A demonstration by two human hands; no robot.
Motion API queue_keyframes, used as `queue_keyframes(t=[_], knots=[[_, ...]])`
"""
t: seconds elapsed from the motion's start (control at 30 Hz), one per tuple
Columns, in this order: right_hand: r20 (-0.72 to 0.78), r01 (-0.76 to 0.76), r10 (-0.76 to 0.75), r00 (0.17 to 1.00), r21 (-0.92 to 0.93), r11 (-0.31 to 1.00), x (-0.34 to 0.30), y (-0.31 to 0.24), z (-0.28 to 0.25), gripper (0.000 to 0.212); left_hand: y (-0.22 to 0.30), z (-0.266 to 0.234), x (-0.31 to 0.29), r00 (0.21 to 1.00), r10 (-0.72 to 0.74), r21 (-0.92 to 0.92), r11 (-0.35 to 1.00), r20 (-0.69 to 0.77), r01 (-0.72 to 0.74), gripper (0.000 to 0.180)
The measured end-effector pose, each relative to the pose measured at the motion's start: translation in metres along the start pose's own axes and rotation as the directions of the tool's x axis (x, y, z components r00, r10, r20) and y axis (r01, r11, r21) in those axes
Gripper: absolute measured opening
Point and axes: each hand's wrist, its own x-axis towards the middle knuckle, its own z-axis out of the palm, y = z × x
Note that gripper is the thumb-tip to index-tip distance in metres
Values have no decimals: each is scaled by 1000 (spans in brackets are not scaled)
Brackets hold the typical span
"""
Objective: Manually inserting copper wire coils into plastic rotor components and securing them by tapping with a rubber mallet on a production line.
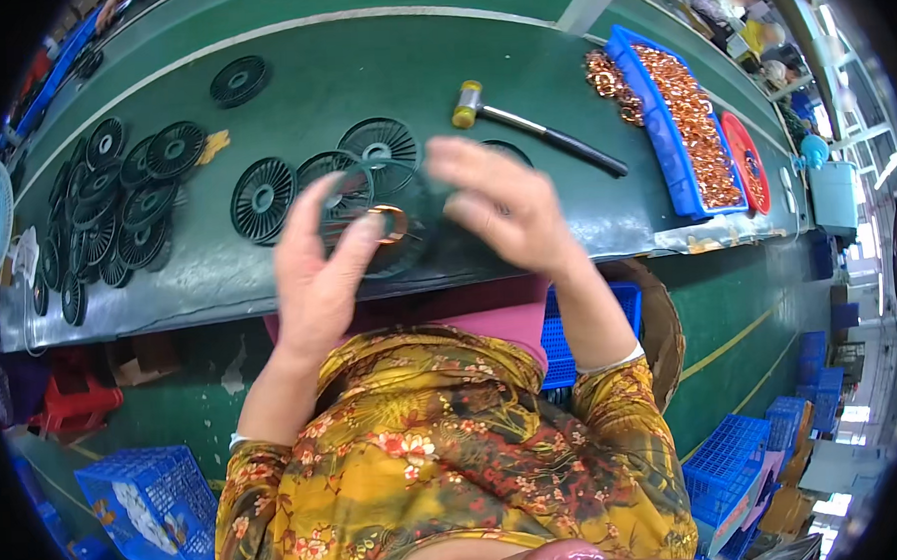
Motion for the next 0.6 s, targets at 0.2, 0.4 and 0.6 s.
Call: queue_keyframes(t=[0.2, 0.4, 0.6], knots=[[-595, -736, 447, 668, -616, 280, -7, 147, -107, 39, -12, -71, 17, 828, 475, 616, 758, -298, -214, 38], [-546, -738, 627, 556, -672, 69, -40, 188, -143, 32, -43, -107, 27, 908, 412, 930, 301, 72, -210, 42], [-528, -700, 470, 708, -611, 370, -53, 191, -142, 32, -24, -116, 47, 903, 424, 948, 250, 75, -196, 53]])
